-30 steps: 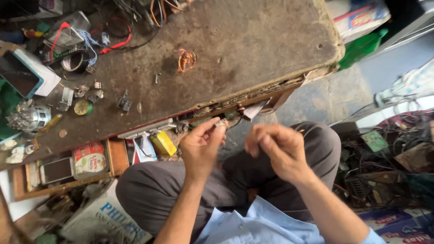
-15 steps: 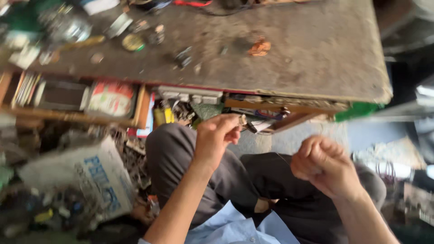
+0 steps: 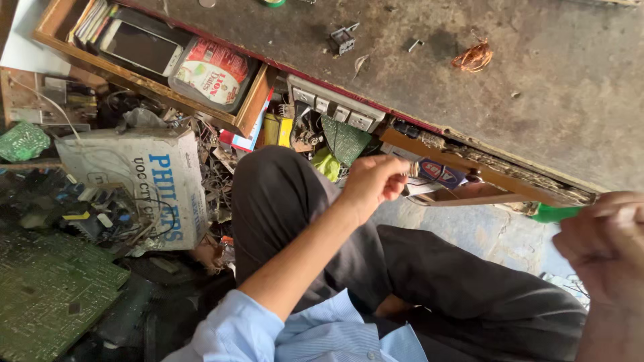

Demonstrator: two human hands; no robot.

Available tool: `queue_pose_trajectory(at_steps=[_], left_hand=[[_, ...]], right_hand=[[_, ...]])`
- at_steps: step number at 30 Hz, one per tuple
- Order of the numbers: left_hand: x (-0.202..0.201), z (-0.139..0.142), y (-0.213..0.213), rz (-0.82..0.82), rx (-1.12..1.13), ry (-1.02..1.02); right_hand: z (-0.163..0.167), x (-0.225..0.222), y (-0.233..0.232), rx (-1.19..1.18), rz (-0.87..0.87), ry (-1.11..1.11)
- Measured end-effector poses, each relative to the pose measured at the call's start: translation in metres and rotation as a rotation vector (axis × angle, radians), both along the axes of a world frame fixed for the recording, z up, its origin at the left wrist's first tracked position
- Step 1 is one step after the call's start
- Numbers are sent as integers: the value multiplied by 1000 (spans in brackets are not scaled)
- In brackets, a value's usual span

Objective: The person sits at a cluttered workbench and winds thin copper wire by hand around a small cylindrical core. They repeatedly wrap the wire, adjust the coil, and occasionally place the wound coil on the table before continuing to wind more wire.

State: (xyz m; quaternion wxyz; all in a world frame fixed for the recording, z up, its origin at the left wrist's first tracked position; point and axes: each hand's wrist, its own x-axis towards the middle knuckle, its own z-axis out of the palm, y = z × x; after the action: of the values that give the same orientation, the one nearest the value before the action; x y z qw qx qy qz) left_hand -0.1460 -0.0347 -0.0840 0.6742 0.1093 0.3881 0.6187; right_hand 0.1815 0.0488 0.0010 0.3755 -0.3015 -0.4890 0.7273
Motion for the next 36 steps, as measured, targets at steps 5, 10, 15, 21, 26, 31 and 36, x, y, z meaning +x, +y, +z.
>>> queue_pose_trajectory(at_steps=[5, 10, 15, 21, 26, 31, 36], left_hand=[[-48, 9, 7, -356, 332, 238], [-47, 7, 29, -231, 493, 1109], [-40, -5, 37, -100, 116, 297], [-43, -6, 33, -326, 287, 516], [-31, -3, 36, -283, 182, 586], [-29, 9, 30, -235, 168, 106], [-28, 17, 15, -333, 303, 449]], right_hand=[[-15, -38, 22, 53, -17, -195], [-24, -11, 44, -209, -208, 354], [-35, 16, 36, -174, -38, 168], [-35, 47, 44, -159, -344, 169], [-29, 66, 47, -205, -410, 331], [-13, 46, 44, -169, -585, 135], [-10, 48, 53, -58, -687, 71]])
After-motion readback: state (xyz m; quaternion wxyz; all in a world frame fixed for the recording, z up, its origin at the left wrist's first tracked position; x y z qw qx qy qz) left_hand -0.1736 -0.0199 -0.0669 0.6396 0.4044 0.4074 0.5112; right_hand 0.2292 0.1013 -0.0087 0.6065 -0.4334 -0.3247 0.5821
